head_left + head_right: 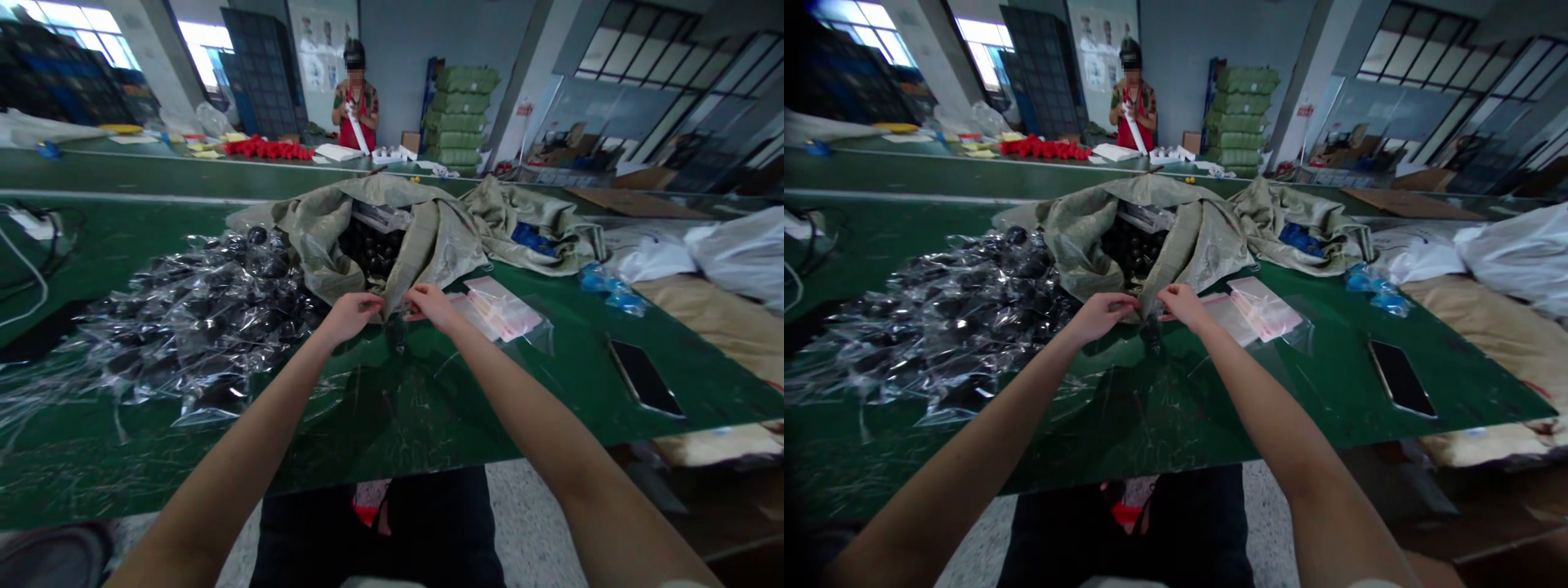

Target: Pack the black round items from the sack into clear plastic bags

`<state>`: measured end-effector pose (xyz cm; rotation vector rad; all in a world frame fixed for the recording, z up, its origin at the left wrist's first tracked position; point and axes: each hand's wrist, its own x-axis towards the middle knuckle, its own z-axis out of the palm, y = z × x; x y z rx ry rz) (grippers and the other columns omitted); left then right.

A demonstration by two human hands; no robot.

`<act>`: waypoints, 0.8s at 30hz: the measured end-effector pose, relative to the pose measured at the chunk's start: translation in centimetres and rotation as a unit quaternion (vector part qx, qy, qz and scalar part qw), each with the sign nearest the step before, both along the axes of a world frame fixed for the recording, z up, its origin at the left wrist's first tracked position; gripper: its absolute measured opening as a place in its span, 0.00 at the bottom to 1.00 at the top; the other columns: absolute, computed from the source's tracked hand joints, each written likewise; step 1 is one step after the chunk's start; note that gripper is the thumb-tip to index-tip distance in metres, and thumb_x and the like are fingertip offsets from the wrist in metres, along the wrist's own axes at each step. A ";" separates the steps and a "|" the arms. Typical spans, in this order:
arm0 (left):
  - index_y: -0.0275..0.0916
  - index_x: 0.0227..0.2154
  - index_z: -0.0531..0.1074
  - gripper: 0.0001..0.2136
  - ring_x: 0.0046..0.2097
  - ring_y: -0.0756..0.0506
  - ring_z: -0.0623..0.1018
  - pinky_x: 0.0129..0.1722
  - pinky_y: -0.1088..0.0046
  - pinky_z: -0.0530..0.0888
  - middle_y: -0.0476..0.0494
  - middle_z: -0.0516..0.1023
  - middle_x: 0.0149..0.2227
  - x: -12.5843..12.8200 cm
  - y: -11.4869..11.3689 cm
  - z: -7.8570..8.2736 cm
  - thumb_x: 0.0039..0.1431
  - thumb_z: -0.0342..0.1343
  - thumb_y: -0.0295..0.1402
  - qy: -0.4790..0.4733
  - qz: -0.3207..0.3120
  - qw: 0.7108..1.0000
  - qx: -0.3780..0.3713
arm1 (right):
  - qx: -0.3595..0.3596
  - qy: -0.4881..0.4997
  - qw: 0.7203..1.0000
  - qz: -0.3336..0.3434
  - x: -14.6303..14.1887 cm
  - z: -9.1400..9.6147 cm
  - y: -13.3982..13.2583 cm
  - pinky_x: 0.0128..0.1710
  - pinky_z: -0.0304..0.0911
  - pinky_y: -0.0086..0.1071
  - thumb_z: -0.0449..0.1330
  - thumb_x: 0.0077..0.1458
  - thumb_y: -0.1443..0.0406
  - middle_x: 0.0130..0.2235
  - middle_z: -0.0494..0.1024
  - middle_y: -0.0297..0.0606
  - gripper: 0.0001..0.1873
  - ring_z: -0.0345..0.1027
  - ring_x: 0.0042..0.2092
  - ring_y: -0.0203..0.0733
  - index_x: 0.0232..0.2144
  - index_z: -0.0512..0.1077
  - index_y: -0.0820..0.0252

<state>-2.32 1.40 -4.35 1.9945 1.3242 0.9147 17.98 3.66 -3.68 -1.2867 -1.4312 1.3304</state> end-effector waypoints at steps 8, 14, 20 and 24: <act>0.41 0.36 0.82 0.11 0.41 0.42 0.80 0.47 0.67 0.73 0.45 0.84 0.38 1.3 1.5 -1.3 0.48 0.60 0.31 -0.006 -0.120 0.988 -0.096 | 0.007 0.044 0.999 0.032 1.5 -0.4 0.0 0.32 0.73 0.35 0.61 0.46 0.64 0.18 0.61 0.26 0.07 0.58 0.23 0.31 0.20 0.67 0.59; 0.41 0.31 0.82 0.09 0.36 0.44 0.78 0.41 0.71 0.72 0.45 0.82 0.32 2.1 2.4 -3.1 0.52 0.57 0.35 0.060 -0.130 0.988 -0.056 | -0.001 0.075 0.997 0.012 3.0 -1.3 0.1 0.33 0.74 0.34 0.62 0.44 0.64 0.18 0.63 0.26 0.07 0.58 0.23 0.30 0.20 0.67 0.59; 0.37 0.30 0.77 0.11 0.31 0.47 0.74 0.34 0.73 0.69 0.45 0.79 0.29 2.4 2.0 -3.9 0.53 0.54 0.38 0.030 -0.018 0.999 -0.036 | -0.016 0.141 0.989 -0.045 4.4 -2.1 0.4 0.35 0.75 0.36 0.63 0.45 0.64 0.18 0.62 0.24 0.08 0.58 0.23 0.29 0.22 0.68 0.60; 0.36 0.29 0.75 0.11 0.33 0.46 0.75 0.35 0.72 0.69 0.45 0.78 0.30 2.5 1.5 -4.1 0.52 0.55 0.39 -0.057 0.066 0.994 -0.066 | -0.035 0.190 0.975 -0.114 4.5 -3.0 0.2 0.35 0.74 0.35 0.64 0.50 0.60 0.20 0.65 0.26 0.10 0.63 0.25 0.31 0.24 0.68 0.59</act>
